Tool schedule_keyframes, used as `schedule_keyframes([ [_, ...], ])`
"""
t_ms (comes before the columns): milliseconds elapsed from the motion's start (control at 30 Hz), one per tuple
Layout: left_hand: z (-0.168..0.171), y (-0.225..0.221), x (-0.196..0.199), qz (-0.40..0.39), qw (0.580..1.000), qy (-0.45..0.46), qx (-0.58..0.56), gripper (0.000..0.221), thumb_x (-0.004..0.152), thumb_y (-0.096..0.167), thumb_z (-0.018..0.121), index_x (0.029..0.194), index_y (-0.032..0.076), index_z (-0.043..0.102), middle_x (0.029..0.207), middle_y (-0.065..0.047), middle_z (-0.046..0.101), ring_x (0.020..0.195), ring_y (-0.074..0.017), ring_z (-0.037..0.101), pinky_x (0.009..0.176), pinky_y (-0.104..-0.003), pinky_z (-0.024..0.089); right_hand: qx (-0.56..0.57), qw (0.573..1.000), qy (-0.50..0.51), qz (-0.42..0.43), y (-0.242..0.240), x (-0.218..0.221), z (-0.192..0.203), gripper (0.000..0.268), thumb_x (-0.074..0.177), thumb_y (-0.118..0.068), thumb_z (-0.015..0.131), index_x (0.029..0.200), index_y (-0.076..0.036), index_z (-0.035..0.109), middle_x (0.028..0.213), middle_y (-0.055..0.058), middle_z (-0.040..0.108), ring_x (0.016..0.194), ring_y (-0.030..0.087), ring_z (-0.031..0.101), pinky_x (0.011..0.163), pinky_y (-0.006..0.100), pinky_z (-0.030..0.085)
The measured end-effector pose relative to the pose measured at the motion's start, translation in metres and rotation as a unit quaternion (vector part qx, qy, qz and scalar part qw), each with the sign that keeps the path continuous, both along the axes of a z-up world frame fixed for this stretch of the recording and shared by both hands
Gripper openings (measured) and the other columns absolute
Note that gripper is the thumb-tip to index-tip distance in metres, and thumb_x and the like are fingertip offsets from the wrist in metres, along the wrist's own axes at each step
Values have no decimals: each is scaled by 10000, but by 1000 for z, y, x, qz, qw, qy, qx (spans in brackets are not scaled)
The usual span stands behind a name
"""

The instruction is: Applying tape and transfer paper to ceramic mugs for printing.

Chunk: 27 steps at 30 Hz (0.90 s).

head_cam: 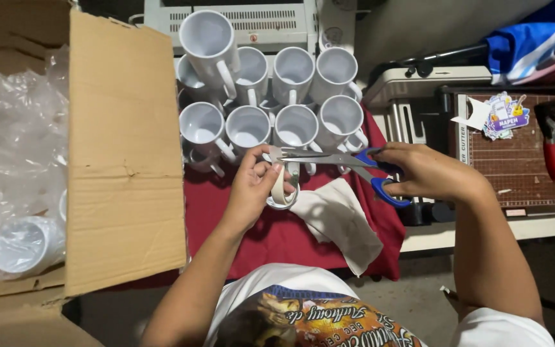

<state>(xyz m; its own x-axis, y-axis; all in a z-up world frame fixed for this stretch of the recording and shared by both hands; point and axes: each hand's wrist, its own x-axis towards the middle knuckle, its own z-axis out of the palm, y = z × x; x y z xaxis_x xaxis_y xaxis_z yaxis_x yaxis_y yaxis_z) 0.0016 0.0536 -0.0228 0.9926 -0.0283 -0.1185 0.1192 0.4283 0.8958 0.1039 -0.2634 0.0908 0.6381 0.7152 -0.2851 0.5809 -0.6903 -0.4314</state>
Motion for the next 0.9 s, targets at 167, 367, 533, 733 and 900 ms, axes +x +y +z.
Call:
schedule_keyframes([
  [167,1,6,-2,-2,1000,-5,-7,360,1049,102,562,1374,55,413,957,-133,678,776,-198,730,687,-316,598,-19,1000,5,-6,12,0,7,673,693,-231,846,1266,41,620,1163,186,683,1002,361,704,880,430,562],
  [367,2,0,-2,12,1000,-22,13,372,1046,87,549,1389,55,409,964,-127,673,784,-186,730,692,-304,595,10,994,21,-103,10,-4,-6,514,760,-187,821,1187,35,642,1020,182,700,867,309,703,766,409,568],
  [533,2,-24,-2,18,998,-46,41,356,1058,80,549,1393,35,440,972,-112,660,770,-165,714,697,-284,602,386,853,206,-285,65,-35,-69,401,828,-121,783,1190,-51,624,1006,50,690,875,128,663,745,289,553],
  [733,12,-32,-10,26,982,-69,175,370,1041,45,582,1403,34,502,899,-52,653,691,-73,600,582,-237,463,585,708,263,-296,131,-54,-78,325,855,-64,798,1093,-50,577,960,36,661,816,104,657,703,250,563],
  [900,20,-24,-5,35,983,-109,141,544,1009,38,568,1512,83,366,891,21,640,746,-13,590,651,-177,491,575,747,201,-266,136,-54,-85,259,945,-80,779,1105,-30,582,972,22,655,865,72,635,748,228,543],
])
